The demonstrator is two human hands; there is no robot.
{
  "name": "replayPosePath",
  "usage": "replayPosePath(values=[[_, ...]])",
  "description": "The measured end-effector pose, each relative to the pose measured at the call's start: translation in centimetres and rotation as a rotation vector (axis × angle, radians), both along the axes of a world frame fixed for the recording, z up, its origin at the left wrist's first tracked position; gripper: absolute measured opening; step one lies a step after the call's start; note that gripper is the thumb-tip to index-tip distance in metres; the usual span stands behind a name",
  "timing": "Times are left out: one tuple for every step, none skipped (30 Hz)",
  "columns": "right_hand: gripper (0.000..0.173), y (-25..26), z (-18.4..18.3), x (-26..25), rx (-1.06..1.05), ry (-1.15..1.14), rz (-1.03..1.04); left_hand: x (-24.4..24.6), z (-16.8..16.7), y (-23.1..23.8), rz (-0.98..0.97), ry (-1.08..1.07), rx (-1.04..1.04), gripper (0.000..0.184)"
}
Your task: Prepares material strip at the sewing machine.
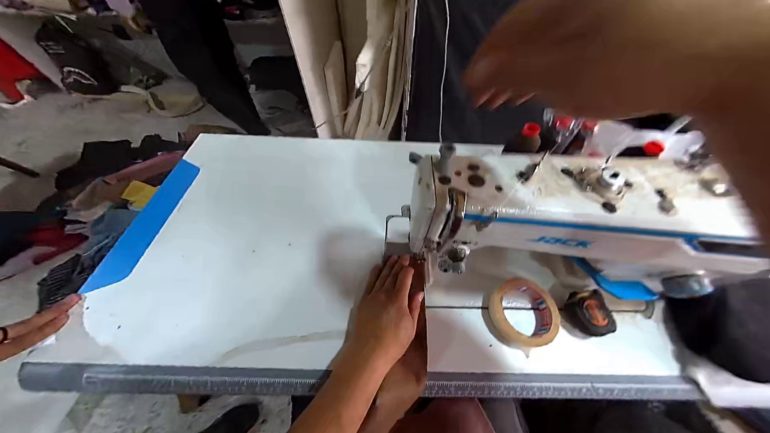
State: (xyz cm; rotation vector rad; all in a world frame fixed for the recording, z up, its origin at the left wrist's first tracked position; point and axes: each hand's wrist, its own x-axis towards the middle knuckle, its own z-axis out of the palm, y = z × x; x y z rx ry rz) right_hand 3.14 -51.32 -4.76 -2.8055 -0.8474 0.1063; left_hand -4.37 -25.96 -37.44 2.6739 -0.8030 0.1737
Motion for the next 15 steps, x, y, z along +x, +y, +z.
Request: replayPosePath(values=[[0.038,2.6,-1.4,1.7,-0.085,0.156,-0.123,-0.1,0.2,0.0,0.005,0.011,-0.003,0.050],[0.046,5.0,-2.7,3.3,-0.112,0.320,-0.252,0.0,0.4,-0.1,0.009,0.024,-0.009,0.051],[0.053,6.7,-3.8,4.9,-0.160,0.441,-0.343,0.2,0.7,0.0,0.011,0.040,-0.013,0.052],[0.058,7.9,-4.5,6.2,-0.246,0.501,-0.365,0.3,1.1,0.1,0.010,0.064,-0.006,0.053],[0.058,8.5,-5.0,7.2,-0.314,0.526,-0.339,0.4,1.4,0.1,0.008,0.084,-0.003,0.054],[0.055,8.8,-5.3,7.9,-0.356,0.538,-0.308,0.4,1.4,0.2,0.006,0.093,-0.004,0.054],[0.054,9.1,-5.6,8.4,-0.394,0.543,-0.290,0.4,1.4,0.3,0.002,0.104,0.002,0.053],[0.053,9.4,-6.3,8.8,-0.439,0.534,-0.279,0.3,1.2,0.4,-0.004,0.105,0.002,0.053],[0.052,9.6,-7.4,9.1,-0.491,0.526,-0.276,0.1,0.9,0.5,-0.013,0.088,-0.006,0.052],[0.051,9.7,-8.5,9.2,-0.536,0.520,-0.299,0.0,0.7,0.4,-0.023,0.065,-0.019,0.050],[0.050,9.6,-9.0,9.3,-0.538,0.502,-0.336,0.2,0.6,0.4,-0.029,0.044,-0.027,0.050],[0.049,8.9,-8.9,10.0,-0.452,0.443,-0.372,0.6,0.6,0.2,-0.027,0.022,-0.035,0.050],[0.045,7.6,-8.6,11.5,-0.266,0.352,-0.380,0.6,0.4,0.3,-0.026,0.018,-0.035,0.050],[0.041,5.6,-8.6,14.0,-0.071,0.266,-0.320,0.3,0.2,0.4,-0.031,0.031,-0.027,0.050],[0.036,3.7,-8.0,16.6,0.097,0.244,-0.282,0.1,0.0,0.5,-0.040,0.035,-0.032,0.050]])
